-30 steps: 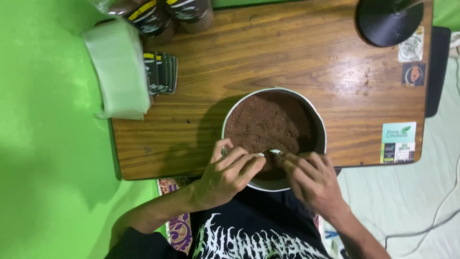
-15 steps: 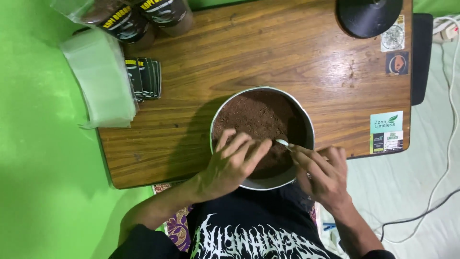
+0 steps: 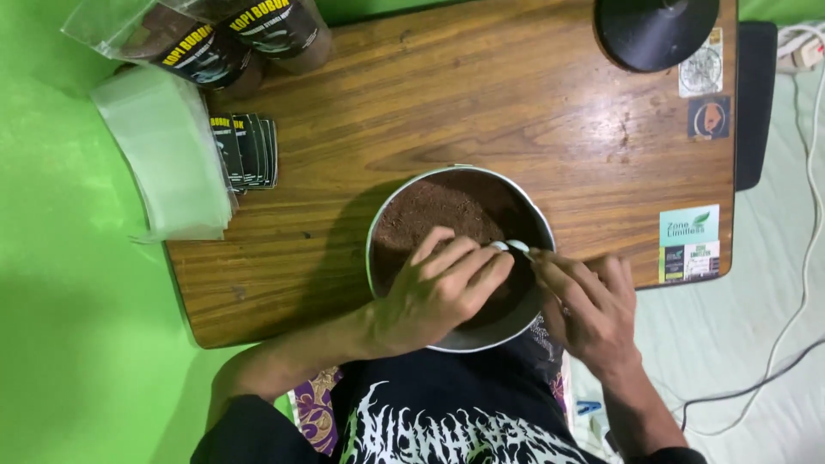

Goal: Using a small spoon to remove small white impurities, possibly insect eggs, from a bowl of ground coffee.

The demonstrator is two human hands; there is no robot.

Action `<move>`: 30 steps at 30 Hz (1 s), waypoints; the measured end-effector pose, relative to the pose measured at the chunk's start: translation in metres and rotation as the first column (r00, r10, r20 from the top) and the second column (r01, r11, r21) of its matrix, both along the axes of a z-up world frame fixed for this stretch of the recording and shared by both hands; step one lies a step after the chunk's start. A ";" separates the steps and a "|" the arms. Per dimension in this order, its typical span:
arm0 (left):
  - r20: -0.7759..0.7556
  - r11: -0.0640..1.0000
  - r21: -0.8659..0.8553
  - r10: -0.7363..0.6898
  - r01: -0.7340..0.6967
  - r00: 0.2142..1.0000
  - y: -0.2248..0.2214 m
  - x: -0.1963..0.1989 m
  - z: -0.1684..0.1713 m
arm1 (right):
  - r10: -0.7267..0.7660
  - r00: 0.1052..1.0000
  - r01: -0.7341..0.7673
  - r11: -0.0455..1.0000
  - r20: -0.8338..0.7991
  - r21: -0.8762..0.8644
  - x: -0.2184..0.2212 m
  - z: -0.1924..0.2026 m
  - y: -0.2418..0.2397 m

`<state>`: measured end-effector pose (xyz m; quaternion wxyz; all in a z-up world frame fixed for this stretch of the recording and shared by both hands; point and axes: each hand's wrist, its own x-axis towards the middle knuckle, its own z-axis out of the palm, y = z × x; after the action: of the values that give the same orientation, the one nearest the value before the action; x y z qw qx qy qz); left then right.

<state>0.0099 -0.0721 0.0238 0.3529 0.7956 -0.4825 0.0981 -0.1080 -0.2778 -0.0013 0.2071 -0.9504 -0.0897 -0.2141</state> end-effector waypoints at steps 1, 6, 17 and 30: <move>0.000 1.000 0.001 0.009 -0.009 1.000 -0.002 0.000 -0.009 | 0.009 1.000 -0.009 1.000 0.000 0.001 0.003 0.002 0.000; 0.027 1.000 -0.007 0.008 -0.008 1.000 -0.005 0.002 -0.003 | 0.001 1.000 -0.001 0.999 0.000 -0.051 0.012 0.012 0.000; 0.074 0.990 0.118 -0.081 0.072 0.994 -0.004 0.007 0.010 | 0.148 0.987 -0.153 0.985 -0.065 -0.080 -0.016 0.002 -0.008; -0.007 0.996 0.053 -0.078 0.078 0.997 -0.003 -0.012 0.005 | 0.065 0.998 -0.065 0.998 0.012 -0.027 -0.004 -0.003 0.000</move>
<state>-0.0022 -0.0755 0.0283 0.3364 0.7857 -0.5146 0.0692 -0.1120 -0.2777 -0.0044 0.2006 -0.9483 -0.1247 -0.2122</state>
